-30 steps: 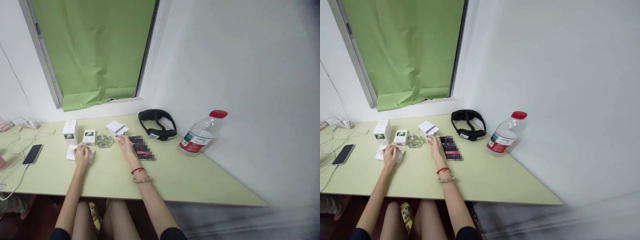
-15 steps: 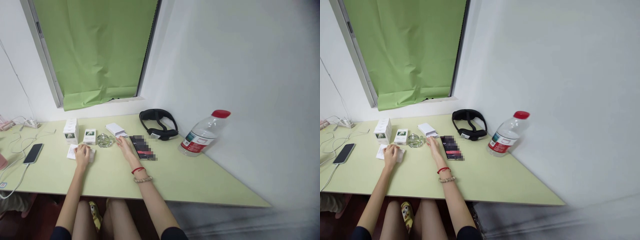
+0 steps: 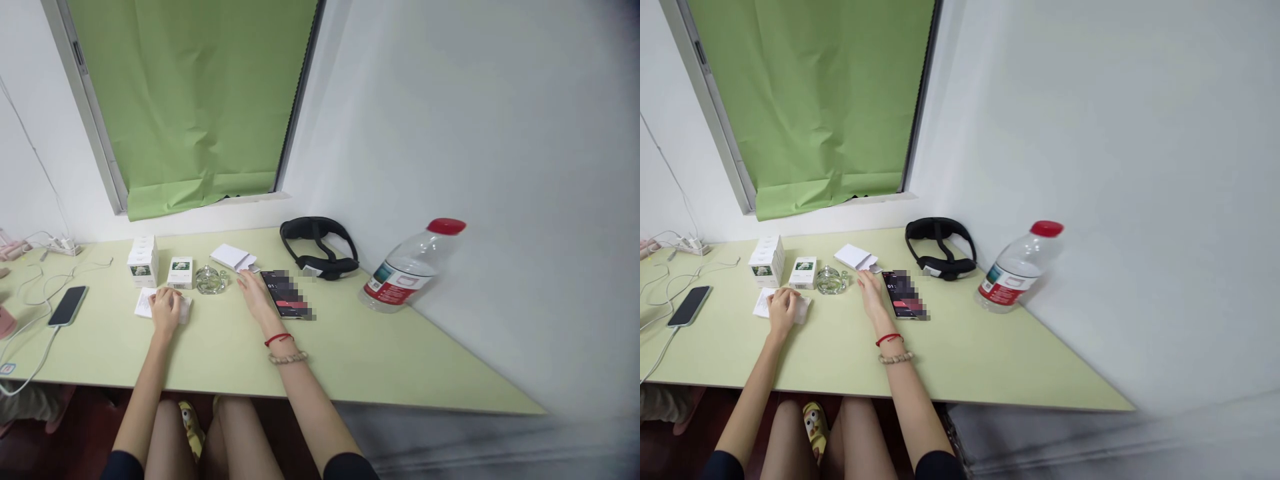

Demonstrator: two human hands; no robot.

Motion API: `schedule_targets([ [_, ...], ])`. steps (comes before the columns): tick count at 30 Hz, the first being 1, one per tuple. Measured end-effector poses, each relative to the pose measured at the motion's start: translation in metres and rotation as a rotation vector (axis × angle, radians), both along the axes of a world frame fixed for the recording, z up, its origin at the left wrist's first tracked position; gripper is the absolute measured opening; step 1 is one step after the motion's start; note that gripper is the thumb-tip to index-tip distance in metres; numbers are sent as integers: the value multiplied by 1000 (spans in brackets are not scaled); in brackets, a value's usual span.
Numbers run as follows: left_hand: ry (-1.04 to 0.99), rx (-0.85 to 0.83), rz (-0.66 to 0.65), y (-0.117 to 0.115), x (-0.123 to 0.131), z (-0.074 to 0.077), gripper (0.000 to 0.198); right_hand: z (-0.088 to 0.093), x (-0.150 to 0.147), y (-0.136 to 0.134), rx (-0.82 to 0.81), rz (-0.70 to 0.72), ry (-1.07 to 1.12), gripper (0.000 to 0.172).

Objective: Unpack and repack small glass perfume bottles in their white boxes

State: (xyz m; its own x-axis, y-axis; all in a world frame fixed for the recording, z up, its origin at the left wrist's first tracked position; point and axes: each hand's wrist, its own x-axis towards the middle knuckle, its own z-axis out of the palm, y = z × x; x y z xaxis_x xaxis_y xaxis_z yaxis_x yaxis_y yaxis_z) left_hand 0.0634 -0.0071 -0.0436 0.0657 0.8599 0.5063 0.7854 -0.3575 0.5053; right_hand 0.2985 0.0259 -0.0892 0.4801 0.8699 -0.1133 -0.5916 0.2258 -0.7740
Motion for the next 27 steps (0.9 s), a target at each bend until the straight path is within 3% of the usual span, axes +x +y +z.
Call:
schedule_targets([
  [7, -3, -16, -6, -1, 0, 2, 28, 0, 5, 0, 42, 20, 118, 16],
  [27, -8, -5, -10, 0, 0, 0, 28, -9, 11, 9, 15, -18, 125, 12],
])
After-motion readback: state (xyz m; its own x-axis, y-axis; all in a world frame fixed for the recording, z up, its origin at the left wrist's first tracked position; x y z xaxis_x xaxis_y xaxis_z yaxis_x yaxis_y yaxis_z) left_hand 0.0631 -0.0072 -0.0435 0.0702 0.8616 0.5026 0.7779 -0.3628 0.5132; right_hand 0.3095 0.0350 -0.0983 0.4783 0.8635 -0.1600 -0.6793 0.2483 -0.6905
